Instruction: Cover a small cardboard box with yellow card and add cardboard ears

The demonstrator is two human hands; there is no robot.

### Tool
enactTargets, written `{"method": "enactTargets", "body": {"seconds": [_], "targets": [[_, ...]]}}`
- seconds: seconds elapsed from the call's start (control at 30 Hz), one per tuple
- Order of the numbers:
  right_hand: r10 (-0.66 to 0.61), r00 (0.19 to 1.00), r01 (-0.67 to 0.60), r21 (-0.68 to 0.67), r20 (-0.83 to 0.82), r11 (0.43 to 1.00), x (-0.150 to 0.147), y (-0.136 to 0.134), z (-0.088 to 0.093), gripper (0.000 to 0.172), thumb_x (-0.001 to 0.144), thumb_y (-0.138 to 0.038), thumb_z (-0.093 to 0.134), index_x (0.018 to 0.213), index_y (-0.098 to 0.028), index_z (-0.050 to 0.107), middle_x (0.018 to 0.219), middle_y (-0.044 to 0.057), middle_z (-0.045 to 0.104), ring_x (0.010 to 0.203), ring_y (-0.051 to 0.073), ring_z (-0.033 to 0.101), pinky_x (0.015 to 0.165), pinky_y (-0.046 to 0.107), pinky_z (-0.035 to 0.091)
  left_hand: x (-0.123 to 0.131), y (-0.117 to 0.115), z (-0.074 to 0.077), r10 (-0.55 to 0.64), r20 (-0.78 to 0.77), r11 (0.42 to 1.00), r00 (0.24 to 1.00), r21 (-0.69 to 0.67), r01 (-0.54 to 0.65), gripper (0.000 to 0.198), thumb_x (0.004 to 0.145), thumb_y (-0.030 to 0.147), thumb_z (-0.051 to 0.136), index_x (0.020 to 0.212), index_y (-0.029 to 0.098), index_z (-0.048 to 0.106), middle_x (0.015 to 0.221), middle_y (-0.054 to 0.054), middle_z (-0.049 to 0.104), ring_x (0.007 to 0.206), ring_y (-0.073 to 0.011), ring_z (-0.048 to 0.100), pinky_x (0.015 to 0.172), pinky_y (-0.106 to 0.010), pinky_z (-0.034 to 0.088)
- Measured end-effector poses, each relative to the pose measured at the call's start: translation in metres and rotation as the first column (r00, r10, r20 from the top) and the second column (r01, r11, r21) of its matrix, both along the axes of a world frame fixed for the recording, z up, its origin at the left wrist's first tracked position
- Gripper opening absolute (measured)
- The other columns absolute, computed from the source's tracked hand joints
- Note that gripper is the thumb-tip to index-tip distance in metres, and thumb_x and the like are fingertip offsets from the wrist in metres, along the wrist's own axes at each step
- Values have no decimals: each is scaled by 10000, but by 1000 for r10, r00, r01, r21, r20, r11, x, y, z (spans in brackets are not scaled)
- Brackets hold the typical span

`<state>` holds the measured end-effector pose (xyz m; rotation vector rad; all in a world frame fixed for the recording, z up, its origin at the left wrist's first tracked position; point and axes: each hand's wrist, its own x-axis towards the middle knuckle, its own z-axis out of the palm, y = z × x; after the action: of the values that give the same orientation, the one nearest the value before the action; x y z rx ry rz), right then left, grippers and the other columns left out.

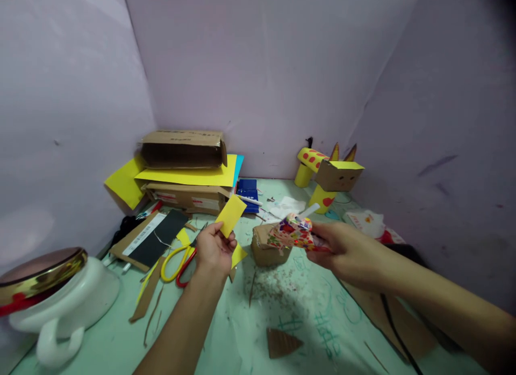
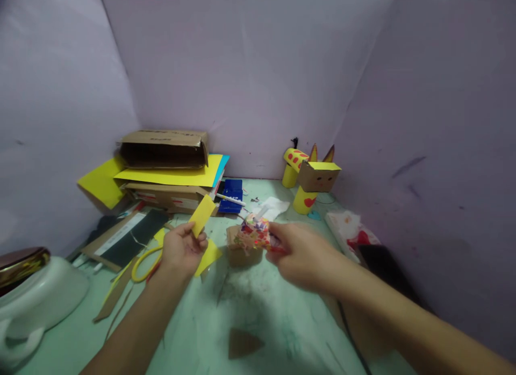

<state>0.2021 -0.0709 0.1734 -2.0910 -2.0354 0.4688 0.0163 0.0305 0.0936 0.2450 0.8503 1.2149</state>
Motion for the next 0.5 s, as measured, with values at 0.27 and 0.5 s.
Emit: {"method": "enactTargets", "body": {"seconds": [0.27, 0.5], "targets": [[29, 964, -26, 13, -263, 1000, 0, 5, -6, 116, 722, -252, 526, 810, -204, 582, 723, 25, 637, 665, 192, 578, 564, 267, 411, -1, 1, 0, -4, 5, 1000, 1000, 0, 4, 68, 750, 99, 422, 733, 148, 465, 485, 15, 483, 342, -86, 418, 322, -165, 299], [-175, 856, 238, 70, -487, 969, 37, -2, -1, 425, 627, -341, 647, 1011, -164, 604, 754, 57, 643, 648, 199, 594, 533, 277, 466, 1, 2, -4, -1, -21, 1000, 1000, -5, 1, 68, 735, 91, 431, 731, 152, 464, 504, 14, 506, 345, -83, 427, 322, -165, 310]]}}
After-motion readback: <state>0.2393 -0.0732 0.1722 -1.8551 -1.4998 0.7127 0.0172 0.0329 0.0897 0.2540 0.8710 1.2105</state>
